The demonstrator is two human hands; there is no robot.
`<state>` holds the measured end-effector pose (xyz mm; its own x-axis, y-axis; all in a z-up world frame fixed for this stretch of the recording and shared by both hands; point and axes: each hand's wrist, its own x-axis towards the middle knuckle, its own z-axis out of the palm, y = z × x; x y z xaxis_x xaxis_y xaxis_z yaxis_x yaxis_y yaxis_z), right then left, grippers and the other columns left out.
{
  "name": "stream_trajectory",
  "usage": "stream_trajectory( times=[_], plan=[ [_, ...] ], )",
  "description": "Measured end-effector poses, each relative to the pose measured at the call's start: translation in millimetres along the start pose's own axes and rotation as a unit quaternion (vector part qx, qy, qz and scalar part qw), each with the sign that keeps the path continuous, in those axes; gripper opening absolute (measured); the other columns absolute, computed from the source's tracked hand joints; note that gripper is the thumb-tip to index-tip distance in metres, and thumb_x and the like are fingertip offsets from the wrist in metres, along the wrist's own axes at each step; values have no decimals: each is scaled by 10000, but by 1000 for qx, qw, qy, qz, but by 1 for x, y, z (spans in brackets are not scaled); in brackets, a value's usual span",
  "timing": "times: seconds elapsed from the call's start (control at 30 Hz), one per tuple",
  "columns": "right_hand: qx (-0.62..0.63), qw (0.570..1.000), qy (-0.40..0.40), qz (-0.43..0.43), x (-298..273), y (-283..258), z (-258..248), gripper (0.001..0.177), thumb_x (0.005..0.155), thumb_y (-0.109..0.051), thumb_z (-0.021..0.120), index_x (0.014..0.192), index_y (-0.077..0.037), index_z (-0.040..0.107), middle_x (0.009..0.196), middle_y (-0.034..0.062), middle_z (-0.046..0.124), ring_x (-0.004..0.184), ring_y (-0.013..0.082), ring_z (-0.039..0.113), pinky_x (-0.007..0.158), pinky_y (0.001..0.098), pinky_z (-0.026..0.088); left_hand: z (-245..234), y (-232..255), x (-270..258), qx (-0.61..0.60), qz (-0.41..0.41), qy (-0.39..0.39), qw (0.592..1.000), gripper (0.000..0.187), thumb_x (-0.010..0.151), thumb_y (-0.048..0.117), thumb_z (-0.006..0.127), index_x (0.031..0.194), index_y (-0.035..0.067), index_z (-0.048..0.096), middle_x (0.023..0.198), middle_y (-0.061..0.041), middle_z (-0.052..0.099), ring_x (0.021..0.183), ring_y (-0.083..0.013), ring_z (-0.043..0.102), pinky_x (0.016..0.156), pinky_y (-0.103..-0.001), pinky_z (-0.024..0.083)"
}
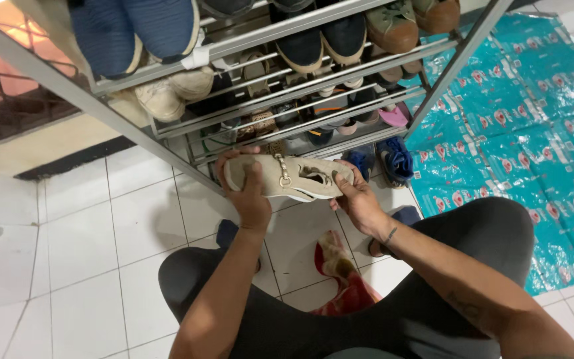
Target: The person sits on the floor in front of a metal shoe rack and organizes various shoes. They pick up pairs of sneakers, sandals, and slippers from the floor and the shelves, inspect them, and place them back onto the rack in an orderly fashion.
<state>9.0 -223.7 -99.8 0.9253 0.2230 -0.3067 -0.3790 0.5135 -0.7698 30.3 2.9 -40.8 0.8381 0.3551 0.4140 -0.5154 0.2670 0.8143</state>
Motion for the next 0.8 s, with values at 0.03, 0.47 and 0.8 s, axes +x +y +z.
stream_trajectory(
  times=[0.03, 0.47, 0.8],
  plan=[
    [-9, 1000, 3, 21, 1, -3, 1, 379, 1049, -287, 538, 1400, -166, 463, 1011, 55, 661, 709, 147, 620, 613, 280, 512, -4, -1, 2, -26, -10, 19, 999, 389, 1005, 171, 734, 1278, 79, 473, 1171, -99, 647, 1152, -225, 629, 1060, -394, 497],
    [-20, 994, 34, 100, 15, -11, -2, 430, 1035, -338, 462, 1437, -190, 436, 1358, 63, 564, 1103, 198, 608, 875, 420, 530, -1, -19, 1, -28, -186, 195, 963, 269, 857, 168, 676, 1106, 122, 584, 1014, -35, 659, 988, -223, 688, 863, -414, 622],
    [-8, 997, 23, 78, 73, -26, -21, 456, 1046, -339, 547, 1381, -30, 535, 1261, 166, 678, 1119, 267, 673, 927, 427, 586, -29, -77, 24, 83, -278, 167, 942, 479, 870, 180, 667, 1325, 68, 567, 1329, -106, 582, 1193, -217, 564, 1010, -364, 460]
  ],
)
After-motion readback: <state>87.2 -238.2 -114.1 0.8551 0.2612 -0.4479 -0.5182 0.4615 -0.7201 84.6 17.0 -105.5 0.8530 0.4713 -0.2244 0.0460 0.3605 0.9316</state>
